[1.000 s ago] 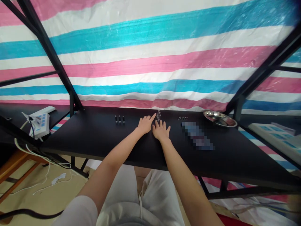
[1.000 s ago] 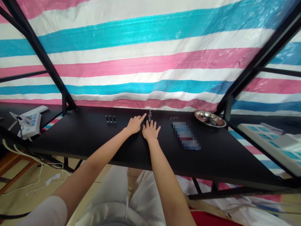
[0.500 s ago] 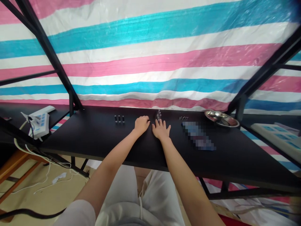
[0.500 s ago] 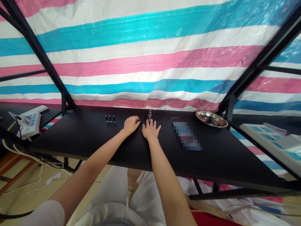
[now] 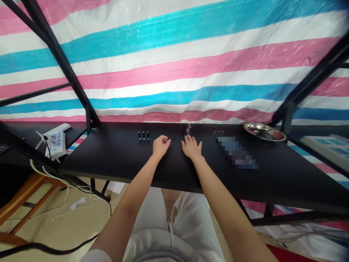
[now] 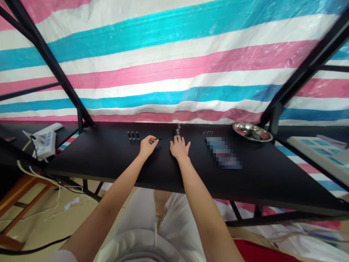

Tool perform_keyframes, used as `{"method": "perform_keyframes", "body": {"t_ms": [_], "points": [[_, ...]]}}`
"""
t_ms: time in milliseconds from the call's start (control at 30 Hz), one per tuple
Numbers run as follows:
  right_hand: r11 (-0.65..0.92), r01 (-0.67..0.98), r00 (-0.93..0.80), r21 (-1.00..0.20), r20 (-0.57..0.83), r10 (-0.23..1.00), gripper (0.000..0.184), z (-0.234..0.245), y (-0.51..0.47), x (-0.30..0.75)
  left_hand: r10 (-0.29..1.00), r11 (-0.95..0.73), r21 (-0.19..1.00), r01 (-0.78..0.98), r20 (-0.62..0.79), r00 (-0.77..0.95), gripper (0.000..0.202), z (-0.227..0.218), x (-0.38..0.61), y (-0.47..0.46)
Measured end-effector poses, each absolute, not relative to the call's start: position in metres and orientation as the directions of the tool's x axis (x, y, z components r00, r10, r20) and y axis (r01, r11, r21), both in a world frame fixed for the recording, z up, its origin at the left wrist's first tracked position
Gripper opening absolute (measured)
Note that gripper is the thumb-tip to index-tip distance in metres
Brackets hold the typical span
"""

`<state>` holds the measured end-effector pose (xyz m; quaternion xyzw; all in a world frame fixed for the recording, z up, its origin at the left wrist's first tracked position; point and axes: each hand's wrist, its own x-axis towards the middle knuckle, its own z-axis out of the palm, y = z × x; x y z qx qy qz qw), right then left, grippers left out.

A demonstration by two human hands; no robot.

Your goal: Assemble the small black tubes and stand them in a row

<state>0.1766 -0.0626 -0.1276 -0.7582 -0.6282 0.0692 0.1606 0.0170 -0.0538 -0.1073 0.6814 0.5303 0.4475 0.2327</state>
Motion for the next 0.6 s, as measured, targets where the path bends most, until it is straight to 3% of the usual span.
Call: {"method": "perform_keyframes", "body": {"t_ms": [133,267,433,600], "points": [[0.071,0.897,0.091,-0.436,0.339,0.937,0.04,-0.124,-0.069,0.169,0.95,-0.275,0.876,0.395,0.312,-0.03,0.015,-0.108,0.018,-0.05],[0.3,0.795,0.085,-0.527,0.587,0.805,0.029,-0.118,-0.071,0.163,0.973,-0.208,0.959,0.191,0.222,-0.054,0.017,-0.113,0.018,-0.045],[0.326,0.627,0.244,-0.708,0.576,0.78,0.022,-0.113,-0.076,0.162,0.997,-0.078,0.997,0.018,0.078,-0.018,0.017,-0.107,0.019,-0.048],[0.335,0.526,0.293,-0.782,0.536,0.792,0.02,-0.111,-0.078,0.164,0.999,-0.037,0.999,-0.034,0.037,0.006,0.017,-0.103,0.018,-0.049]]}}
